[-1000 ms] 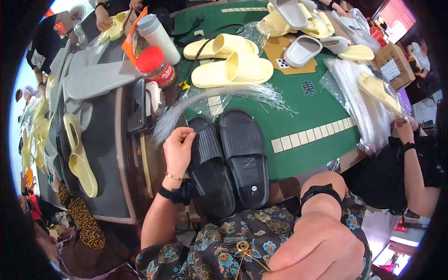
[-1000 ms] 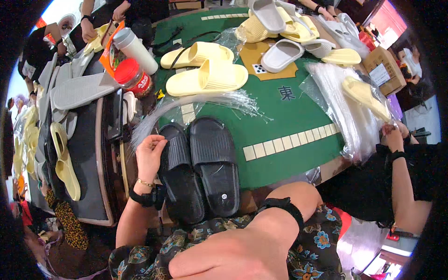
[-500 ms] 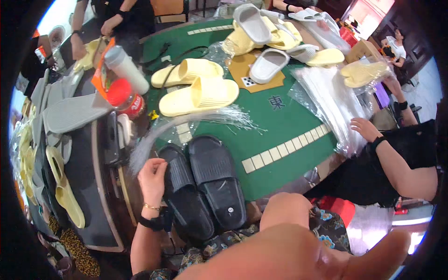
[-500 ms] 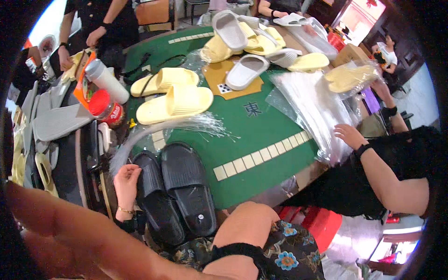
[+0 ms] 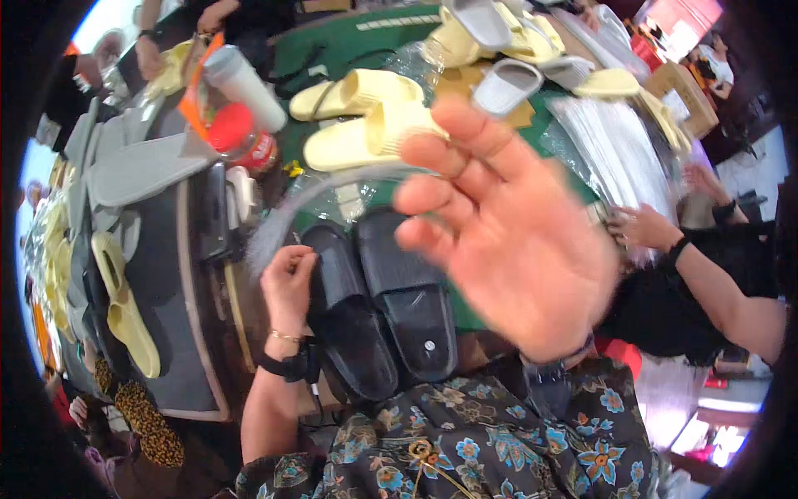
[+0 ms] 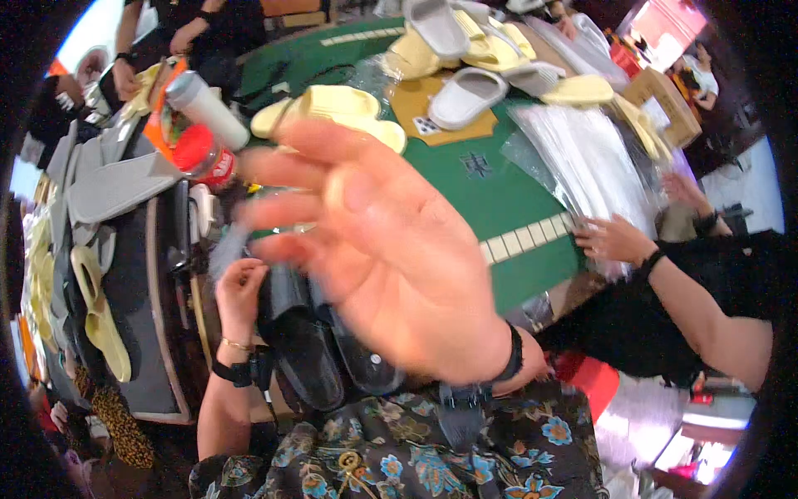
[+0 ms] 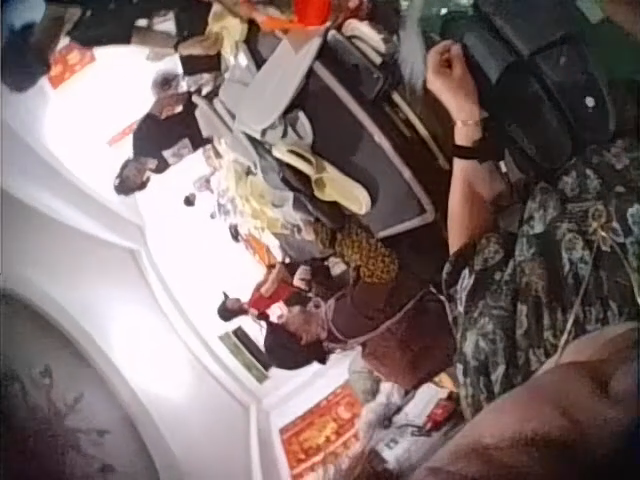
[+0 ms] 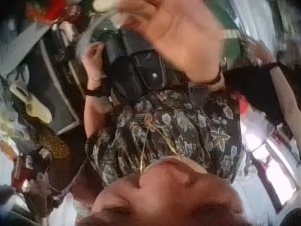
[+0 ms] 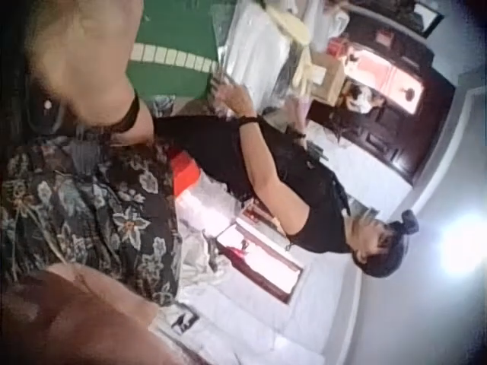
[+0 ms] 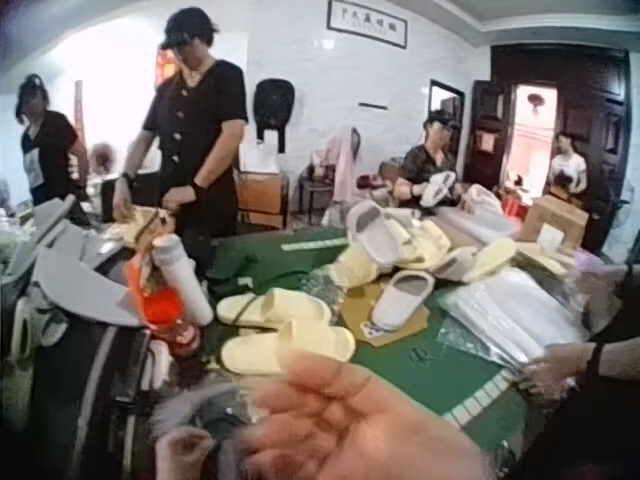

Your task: Tagging and pairing plastic slippers in a manufacturing workshop.

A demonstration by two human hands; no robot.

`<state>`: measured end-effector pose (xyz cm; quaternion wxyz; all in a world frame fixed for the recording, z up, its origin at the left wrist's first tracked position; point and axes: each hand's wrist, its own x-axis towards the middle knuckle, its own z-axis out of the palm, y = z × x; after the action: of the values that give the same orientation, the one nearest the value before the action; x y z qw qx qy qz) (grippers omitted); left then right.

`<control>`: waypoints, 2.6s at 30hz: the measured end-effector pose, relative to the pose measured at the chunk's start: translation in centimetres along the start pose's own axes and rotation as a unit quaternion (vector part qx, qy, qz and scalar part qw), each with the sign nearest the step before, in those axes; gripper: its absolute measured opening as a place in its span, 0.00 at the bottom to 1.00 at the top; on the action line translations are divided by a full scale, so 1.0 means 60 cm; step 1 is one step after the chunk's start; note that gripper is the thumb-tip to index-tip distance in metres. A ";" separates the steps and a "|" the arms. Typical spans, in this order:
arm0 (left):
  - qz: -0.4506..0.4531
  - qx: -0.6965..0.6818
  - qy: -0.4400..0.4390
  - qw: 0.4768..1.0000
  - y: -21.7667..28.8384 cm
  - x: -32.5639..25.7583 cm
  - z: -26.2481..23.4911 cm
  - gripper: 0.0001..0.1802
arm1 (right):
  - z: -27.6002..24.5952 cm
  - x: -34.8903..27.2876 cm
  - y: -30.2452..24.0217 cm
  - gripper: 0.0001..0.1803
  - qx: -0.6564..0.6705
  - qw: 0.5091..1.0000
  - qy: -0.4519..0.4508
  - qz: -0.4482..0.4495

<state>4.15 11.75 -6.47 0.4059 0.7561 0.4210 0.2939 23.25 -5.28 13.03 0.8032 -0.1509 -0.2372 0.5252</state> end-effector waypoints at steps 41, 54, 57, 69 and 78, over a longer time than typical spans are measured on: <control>0.165 -0.002 -0.004 0.986 0.051 -0.018 0.032 0.06 | -0.228 0.041 0.207 0.06 -0.624 0.780 0.028 -0.032; 0.171 0.007 -0.016 0.985 0.048 -0.016 0.031 0.07 | -0.227 0.041 0.202 0.06 -0.613 0.789 0.036 -0.009; 0.165 0.009 -0.020 0.986 0.047 -0.012 0.030 0.06 | -0.223 0.044 0.201 0.06 -0.622 0.783 0.027 -0.008; 0.138 -0.057 -0.047 0.988 0.057 -0.022 0.034 0.09 | -0.223 0.028 0.195 0.06 -0.639 0.769 0.023 -0.014; 0.060 -0.088 -0.056 0.993 0.059 -0.019 0.019 0.08 | -0.225 0.032 0.197 0.07 -0.630 0.776 -0.004 0.003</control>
<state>5.91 9.22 -4.07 0.4758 0.7564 0.3241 0.3104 22.09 1.35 -3.73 0.5256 -0.6223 -0.5178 0.2615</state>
